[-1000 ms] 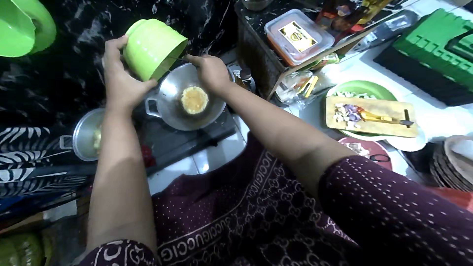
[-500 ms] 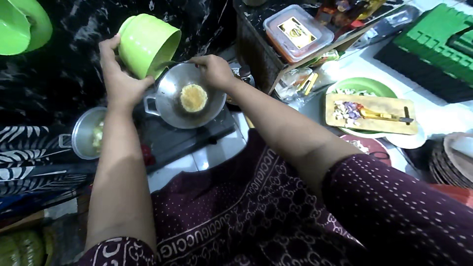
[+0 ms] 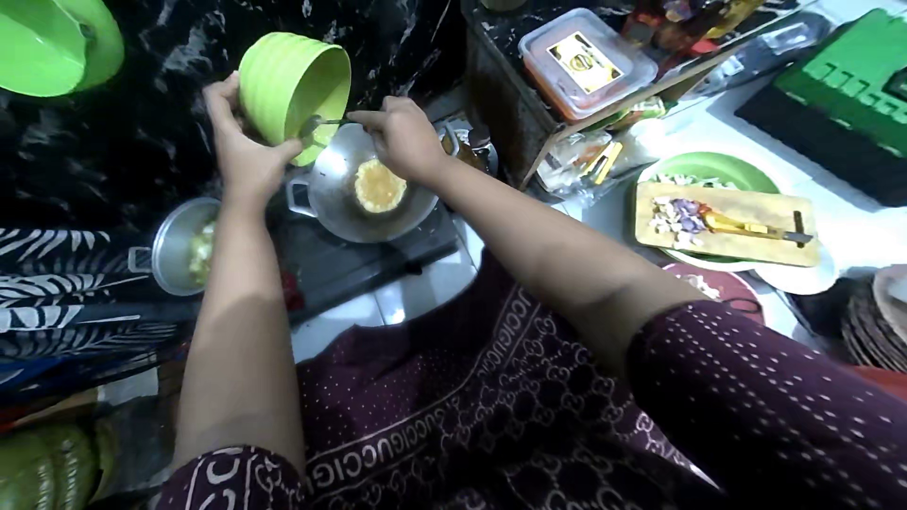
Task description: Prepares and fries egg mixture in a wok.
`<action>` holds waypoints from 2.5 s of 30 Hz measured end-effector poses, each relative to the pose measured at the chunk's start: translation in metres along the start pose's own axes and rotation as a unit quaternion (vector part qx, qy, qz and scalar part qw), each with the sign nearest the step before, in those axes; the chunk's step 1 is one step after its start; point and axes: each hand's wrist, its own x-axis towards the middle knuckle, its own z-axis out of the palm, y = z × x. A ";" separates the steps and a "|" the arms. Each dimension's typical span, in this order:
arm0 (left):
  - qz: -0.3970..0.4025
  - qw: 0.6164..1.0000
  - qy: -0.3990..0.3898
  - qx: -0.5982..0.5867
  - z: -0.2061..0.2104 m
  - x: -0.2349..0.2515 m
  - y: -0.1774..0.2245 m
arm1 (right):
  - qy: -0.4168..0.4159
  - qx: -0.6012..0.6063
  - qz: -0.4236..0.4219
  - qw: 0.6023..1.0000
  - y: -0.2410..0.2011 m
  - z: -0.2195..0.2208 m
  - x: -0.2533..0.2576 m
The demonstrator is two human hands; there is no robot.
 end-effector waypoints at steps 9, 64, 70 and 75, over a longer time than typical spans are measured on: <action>-0.128 0.956 0.035 -0.262 0.007 -0.015 -0.009 | -0.077 0.070 0.059 0.993 -0.060 0.014 -0.011; -0.280 0.891 0.239 -0.265 0.024 -0.053 0.007 | -0.052 -0.126 0.063 0.989 -0.050 0.028 -0.035; -0.453 0.734 0.129 -0.490 -0.012 -0.100 0.024 | 0.163 -0.047 -0.176 0.970 -0.056 0.014 -0.036; -0.406 0.723 0.224 -0.511 -0.113 -0.154 0.068 | 0.230 -0.009 -0.130 0.965 -0.050 -0.015 -0.049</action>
